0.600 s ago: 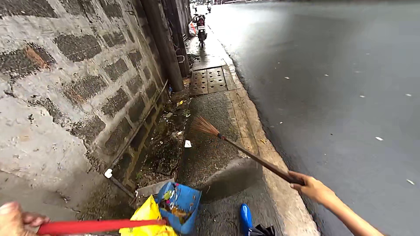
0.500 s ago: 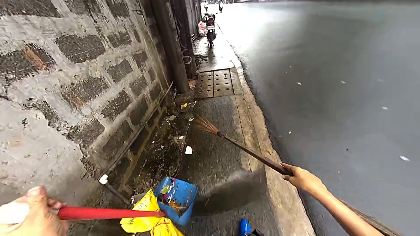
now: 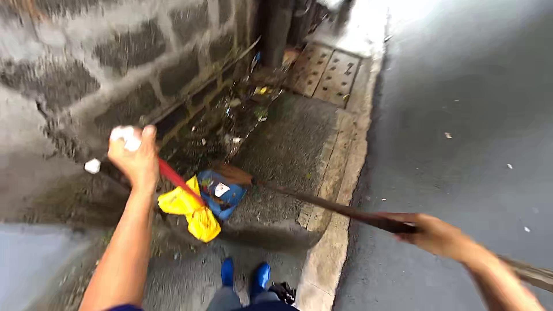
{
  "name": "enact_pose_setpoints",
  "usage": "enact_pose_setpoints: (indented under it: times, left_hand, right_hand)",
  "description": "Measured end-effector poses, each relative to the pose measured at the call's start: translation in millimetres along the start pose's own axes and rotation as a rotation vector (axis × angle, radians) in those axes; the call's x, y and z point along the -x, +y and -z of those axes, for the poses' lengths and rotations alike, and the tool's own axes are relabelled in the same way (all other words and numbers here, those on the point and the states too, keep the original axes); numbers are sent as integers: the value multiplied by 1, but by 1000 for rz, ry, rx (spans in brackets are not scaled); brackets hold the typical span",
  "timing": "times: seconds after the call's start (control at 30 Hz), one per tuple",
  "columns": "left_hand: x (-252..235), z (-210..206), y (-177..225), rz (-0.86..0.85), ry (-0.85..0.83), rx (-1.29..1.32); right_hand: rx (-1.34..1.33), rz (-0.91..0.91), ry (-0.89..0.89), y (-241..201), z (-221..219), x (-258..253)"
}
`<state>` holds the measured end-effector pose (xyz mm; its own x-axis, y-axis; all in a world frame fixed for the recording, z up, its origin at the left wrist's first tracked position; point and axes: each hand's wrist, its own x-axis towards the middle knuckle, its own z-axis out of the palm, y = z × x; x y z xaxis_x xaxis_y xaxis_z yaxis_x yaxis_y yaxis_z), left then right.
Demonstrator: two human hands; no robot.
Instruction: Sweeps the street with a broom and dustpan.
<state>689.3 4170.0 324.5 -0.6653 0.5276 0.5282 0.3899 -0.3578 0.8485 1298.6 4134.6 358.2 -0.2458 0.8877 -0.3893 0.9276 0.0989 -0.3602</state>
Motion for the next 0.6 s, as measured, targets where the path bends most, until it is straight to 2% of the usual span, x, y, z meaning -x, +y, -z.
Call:
enact_pose_setpoints:
  times: [0.1,0.17,0.23,0.33,0.43,0.5,0.6]
  left_hand:
    - [-14,-21,-15,-66,6,46]
    - [-10,-20,-19,-38,-4,-63]
    - [-18,-34,-15,-20,5,-121]
    - [-24,-48,-13,-46,49,-81]
    - [-23,-55,-10,-85,79,-46]
    - [-21,-54,-7,-103,94,-52]
    - [-19,-48,-8,-122,112,-61]
  right_hand:
    - [55,-48,41,-23,38,-11]
    - [98,-82,73,-63,41,-37]
    - [155,-165,100,-111,40,-87]
    - [232,-336,21,-171,15,-187]
    - [343,-342,-77,-200,-24,-256]
    - [457,-296,-164,-211,-29,-253]
    - [573,-288,-132,-231,27,-185]
